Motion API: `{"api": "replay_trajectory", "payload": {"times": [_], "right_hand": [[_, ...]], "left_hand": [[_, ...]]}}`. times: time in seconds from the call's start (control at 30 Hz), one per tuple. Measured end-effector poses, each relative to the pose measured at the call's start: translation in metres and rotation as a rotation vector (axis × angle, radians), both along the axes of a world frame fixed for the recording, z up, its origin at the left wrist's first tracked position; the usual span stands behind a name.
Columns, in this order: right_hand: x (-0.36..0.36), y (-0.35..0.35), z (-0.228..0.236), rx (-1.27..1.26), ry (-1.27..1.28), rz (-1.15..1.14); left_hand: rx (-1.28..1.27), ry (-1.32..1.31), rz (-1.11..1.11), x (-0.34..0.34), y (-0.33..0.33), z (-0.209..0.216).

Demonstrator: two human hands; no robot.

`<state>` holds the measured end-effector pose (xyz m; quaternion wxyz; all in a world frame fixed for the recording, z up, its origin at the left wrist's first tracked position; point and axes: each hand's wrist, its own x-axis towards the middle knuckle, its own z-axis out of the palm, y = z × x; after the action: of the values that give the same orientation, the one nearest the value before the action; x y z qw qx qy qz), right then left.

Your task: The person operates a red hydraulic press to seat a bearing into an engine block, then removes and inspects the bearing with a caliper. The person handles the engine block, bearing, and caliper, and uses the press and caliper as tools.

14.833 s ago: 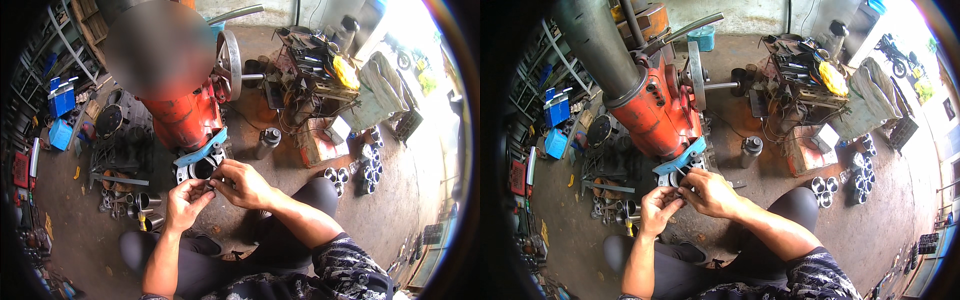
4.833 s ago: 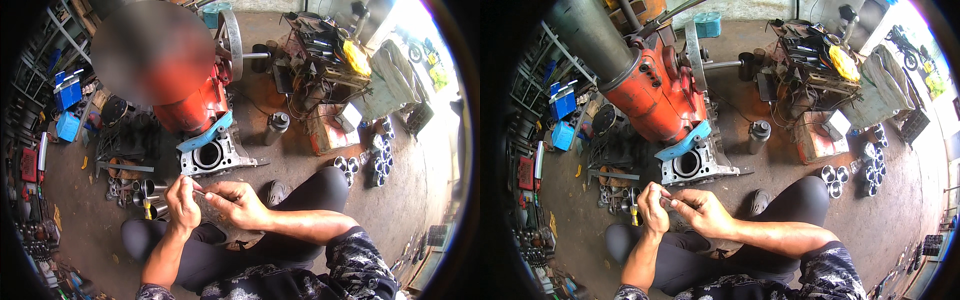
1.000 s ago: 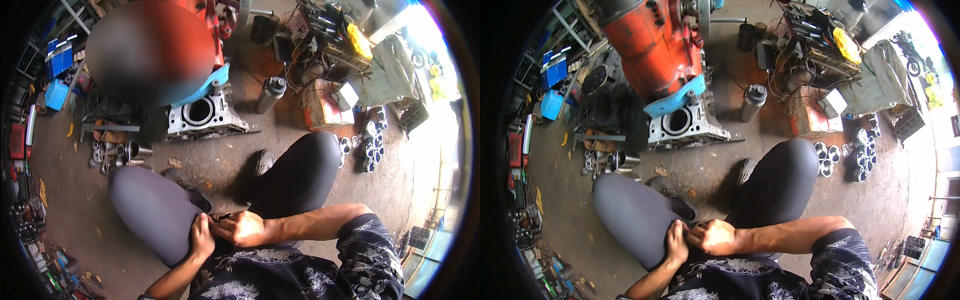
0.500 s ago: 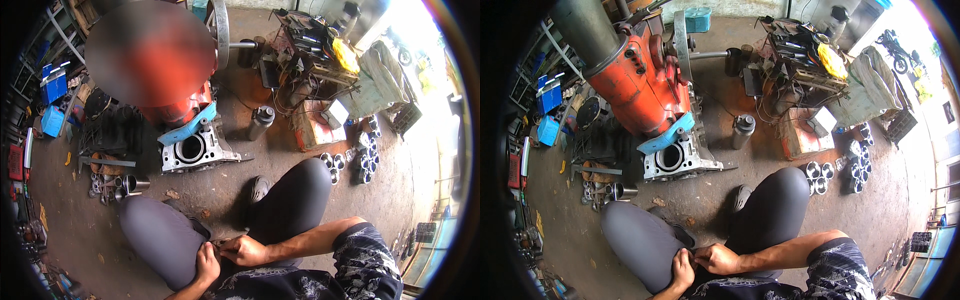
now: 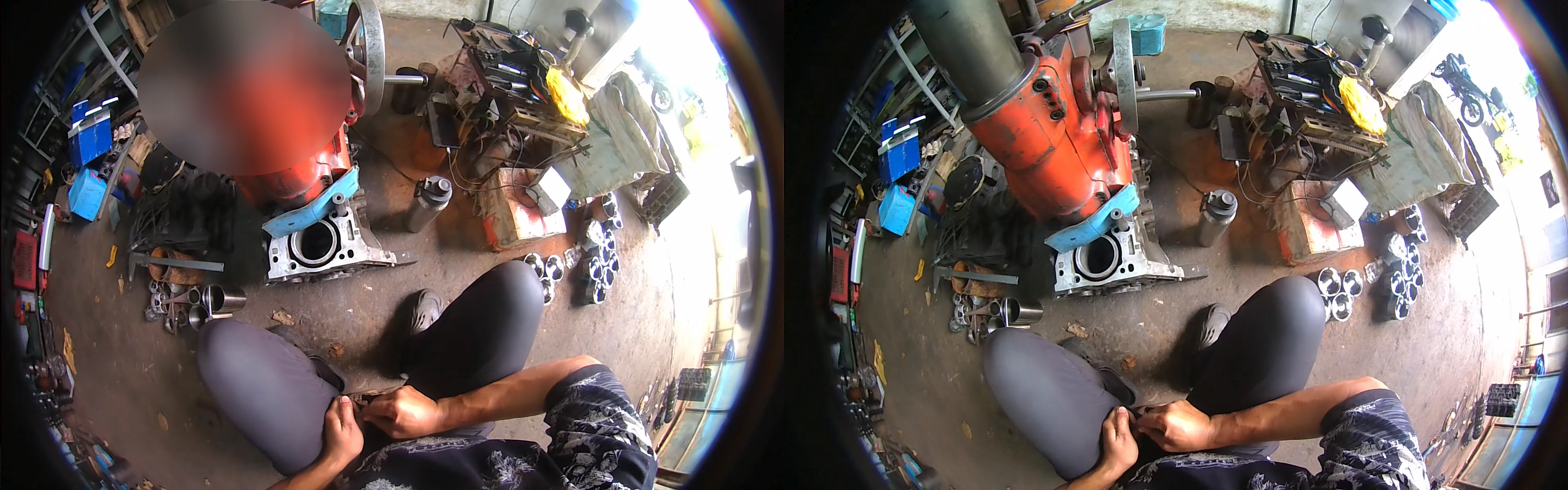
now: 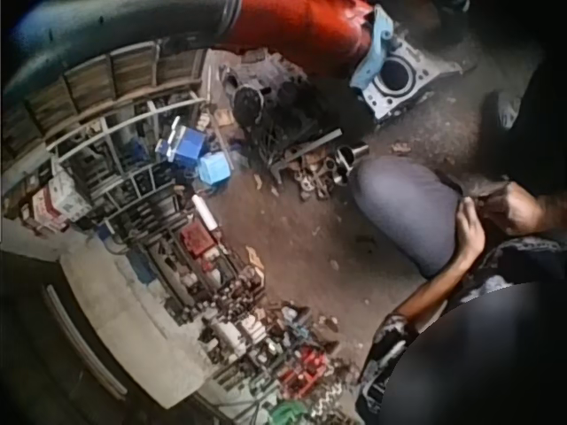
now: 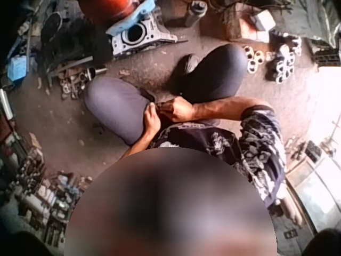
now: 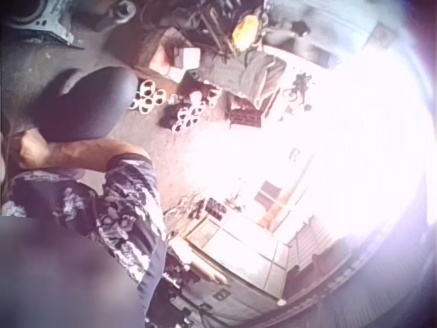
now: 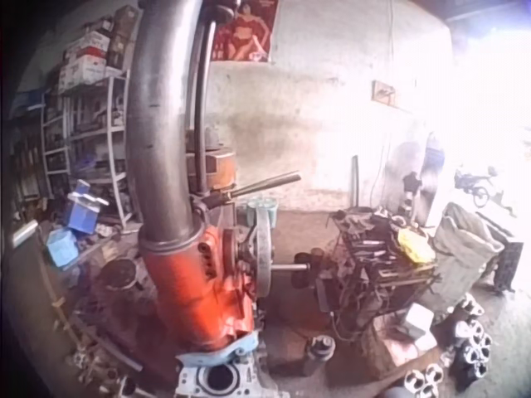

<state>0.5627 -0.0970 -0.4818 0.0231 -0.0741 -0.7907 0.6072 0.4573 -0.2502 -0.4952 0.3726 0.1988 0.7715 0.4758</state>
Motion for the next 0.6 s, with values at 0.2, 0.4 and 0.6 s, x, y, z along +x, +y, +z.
{"api": "replay_trajectory", "payload": {"times": [0.2, 0.4, 0.6], "right_hand": [[-0.0025, 0.0033, 0.0013, -0.043, -0.082, -0.004], [-0.0045, 0.0077, 0.0049, -0.201, -0.171, -0.009], [-0.003, 0.0037, 0.0013, -0.085, -0.084, -0.017]], "left_hand": [[-0.08, -0.008, 0.011, -0.0004, 0.0023, -0.0009], [-0.072, 0.022, 0.028, 0.0007, 0.0031, -0.0036], [-0.035, 0.029, 0.008, 0.001, 0.0028, -0.0037]]}}
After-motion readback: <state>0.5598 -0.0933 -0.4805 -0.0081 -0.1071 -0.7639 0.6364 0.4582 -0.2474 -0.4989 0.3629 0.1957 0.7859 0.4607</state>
